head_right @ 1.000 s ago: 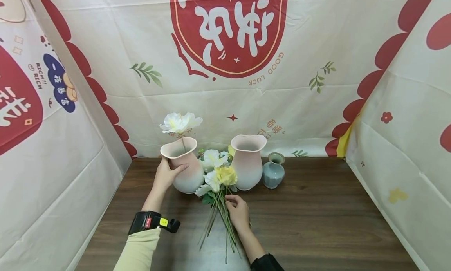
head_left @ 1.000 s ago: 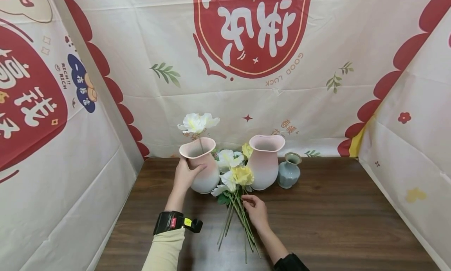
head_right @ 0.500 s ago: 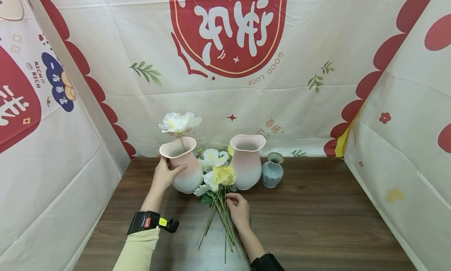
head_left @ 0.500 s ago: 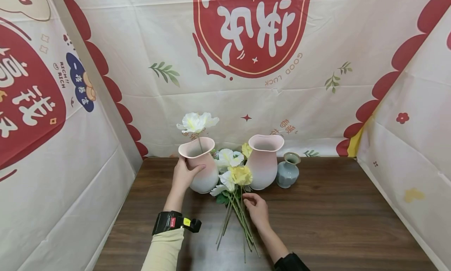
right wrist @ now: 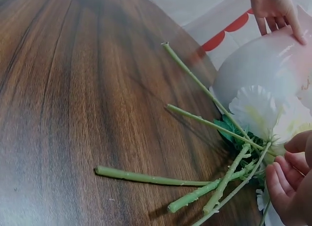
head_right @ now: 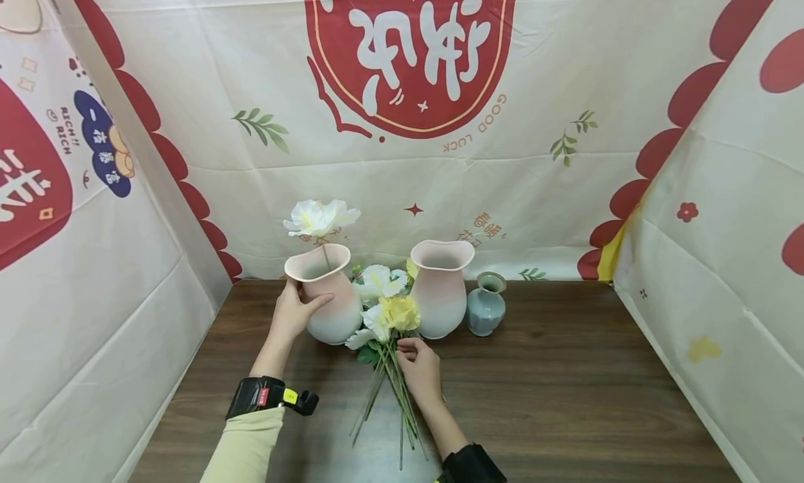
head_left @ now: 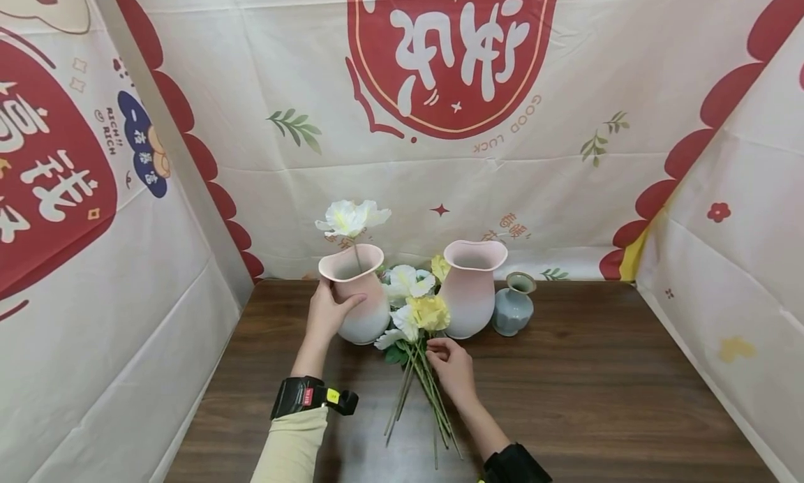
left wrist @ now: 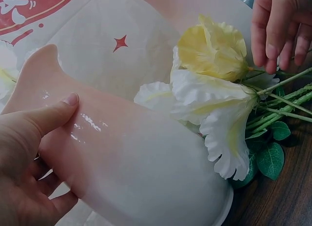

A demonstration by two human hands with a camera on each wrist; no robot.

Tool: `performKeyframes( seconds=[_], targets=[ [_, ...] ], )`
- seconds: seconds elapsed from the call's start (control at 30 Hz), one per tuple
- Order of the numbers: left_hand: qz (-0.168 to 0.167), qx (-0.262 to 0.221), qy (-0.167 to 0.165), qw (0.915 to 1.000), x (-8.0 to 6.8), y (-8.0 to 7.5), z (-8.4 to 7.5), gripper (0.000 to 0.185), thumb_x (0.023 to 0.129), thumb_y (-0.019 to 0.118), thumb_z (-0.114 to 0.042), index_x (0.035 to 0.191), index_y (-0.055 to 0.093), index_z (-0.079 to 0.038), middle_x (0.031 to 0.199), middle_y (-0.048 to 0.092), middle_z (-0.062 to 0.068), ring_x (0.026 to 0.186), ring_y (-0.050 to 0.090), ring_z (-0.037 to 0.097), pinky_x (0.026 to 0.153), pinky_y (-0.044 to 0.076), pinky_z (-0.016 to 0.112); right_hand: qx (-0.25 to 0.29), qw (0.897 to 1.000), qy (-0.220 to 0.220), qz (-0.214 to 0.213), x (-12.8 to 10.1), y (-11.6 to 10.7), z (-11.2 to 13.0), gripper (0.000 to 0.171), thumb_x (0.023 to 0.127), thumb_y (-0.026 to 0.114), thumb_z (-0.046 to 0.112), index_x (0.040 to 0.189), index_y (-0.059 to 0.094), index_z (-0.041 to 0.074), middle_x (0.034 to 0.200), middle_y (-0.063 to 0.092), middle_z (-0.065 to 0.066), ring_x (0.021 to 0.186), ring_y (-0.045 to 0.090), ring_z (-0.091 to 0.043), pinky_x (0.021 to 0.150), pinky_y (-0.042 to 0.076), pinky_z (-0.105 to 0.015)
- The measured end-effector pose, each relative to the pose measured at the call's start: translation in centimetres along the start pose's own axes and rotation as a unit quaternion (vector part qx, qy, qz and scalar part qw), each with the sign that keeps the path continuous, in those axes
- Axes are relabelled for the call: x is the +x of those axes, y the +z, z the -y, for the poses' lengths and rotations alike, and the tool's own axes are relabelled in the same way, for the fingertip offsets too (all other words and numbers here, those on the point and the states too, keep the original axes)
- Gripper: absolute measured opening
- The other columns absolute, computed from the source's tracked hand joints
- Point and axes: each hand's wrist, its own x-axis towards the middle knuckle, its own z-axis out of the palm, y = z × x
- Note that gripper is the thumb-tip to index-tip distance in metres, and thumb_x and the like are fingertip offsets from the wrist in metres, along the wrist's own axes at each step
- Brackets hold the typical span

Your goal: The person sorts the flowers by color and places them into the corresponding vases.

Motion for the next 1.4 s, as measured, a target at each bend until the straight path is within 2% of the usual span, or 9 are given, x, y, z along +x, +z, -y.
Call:
performKeyframes(
  seconds=[0.17,0.33,0.47,0.73,0.9,1.17,1.4],
  targets=[
    [0.001,-0.003,0.001,1.0,0.0,0.0,-0.1,0.082,0.076,0.08,-0.027,0.14,0.035,-0.005,0.14,0.045,0.019,0.132,0.041,0.031,0.109,0.035,0.044,-0.105,0.994,-0.024,0.013,-0.2,0.2,0.4,0.014,0.086,0.068,0.014,0.098,0.068,0.007,0.083,0.067,0.0,0.07,0.061,-0.009,0.06,0.05,-0.026],
    [0.002,-0.008,0.005,1.0,0.0,0.1,-0.1,0.081,0.076,0.08,-0.026,0.14,0.035,-0.004,0.14,0.045,0.02,0.132,0.041,0.031,0.109,0.035,0.044,-0.212,0.975,-0.064,0.026,-0.3,0.4,0.5,0.013,0.083,0.071,0.019,0.092,0.068,0.011,0.072,0.062,0.007,0.059,0.054,-0.005,0.053,0.046,-0.026],
    [0.001,-0.011,0.004,0.9999,0.0,0.2,-0.3,0.081,0.075,0.08,-0.025,0.139,0.035,-0.004,0.139,0.045,0.02,0.132,0.041,0.031,0.109,0.034,0.043,-0.248,0.964,-0.087,0.038,-0.2,0.4,0.5,0.008,0.082,0.069,0.013,0.089,0.069,0.009,0.069,0.061,0.006,0.055,0.051,-0.005,0.05,0.044,-0.025],
    [-0.001,-0.006,0.003,1.0,-0.1,0.2,-0.5,0.081,0.075,0.081,-0.026,0.139,0.036,-0.005,0.139,0.046,0.019,0.131,0.042,0.031,0.108,0.035,0.044,-0.185,0.98,-0.065,0.03,-0.4,-0.1,1.0,0.004,0.083,0.07,0.016,0.086,0.069,0.014,0.074,0.065,0.005,0.065,0.059,-0.006,0.057,0.049,-0.028],
    [0.0,0.003,-0.001,1.0,0.0,0.1,-0.4,0.081,0.076,0.08,-0.027,0.14,0.035,-0.005,0.14,0.045,0.019,0.131,0.042,0.032,0.108,0.036,0.044,-0.156,0.985,-0.06,0.04,-0.6,-0.6,1.9,0.005,0.085,0.069,0.015,0.089,0.069,0.013,0.076,0.066,0.005,0.067,0.06,-0.007,0.059,0.05,-0.027],
    [0.004,0.007,-0.003,1.0,0.0,-0.1,-0.4,0.083,0.077,0.079,-0.027,0.142,0.032,-0.005,0.142,0.042,0.02,0.133,0.04,0.032,0.109,0.034,0.045,-0.109,0.99,-0.09,0.03,-0.9,-1.5,4.8,0.005,0.084,0.071,0.014,0.088,0.069,0.012,0.076,0.066,0.005,0.064,0.059,-0.006,0.058,0.049,-0.023],
    [-0.002,0.008,0.0,1.0,-0.1,-0.2,-0.4,0.083,0.076,0.08,-0.026,0.141,0.033,-0.005,0.141,0.043,0.021,0.131,0.041,0.033,0.108,0.036,0.045,-0.071,0.988,-0.136,0.011,-0.3,-2.8,7.8,0.007,0.084,0.071,0.013,0.089,0.07,0.009,0.077,0.067,0.003,0.066,0.059,-0.007,0.059,0.05,-0.021]
  ],
)
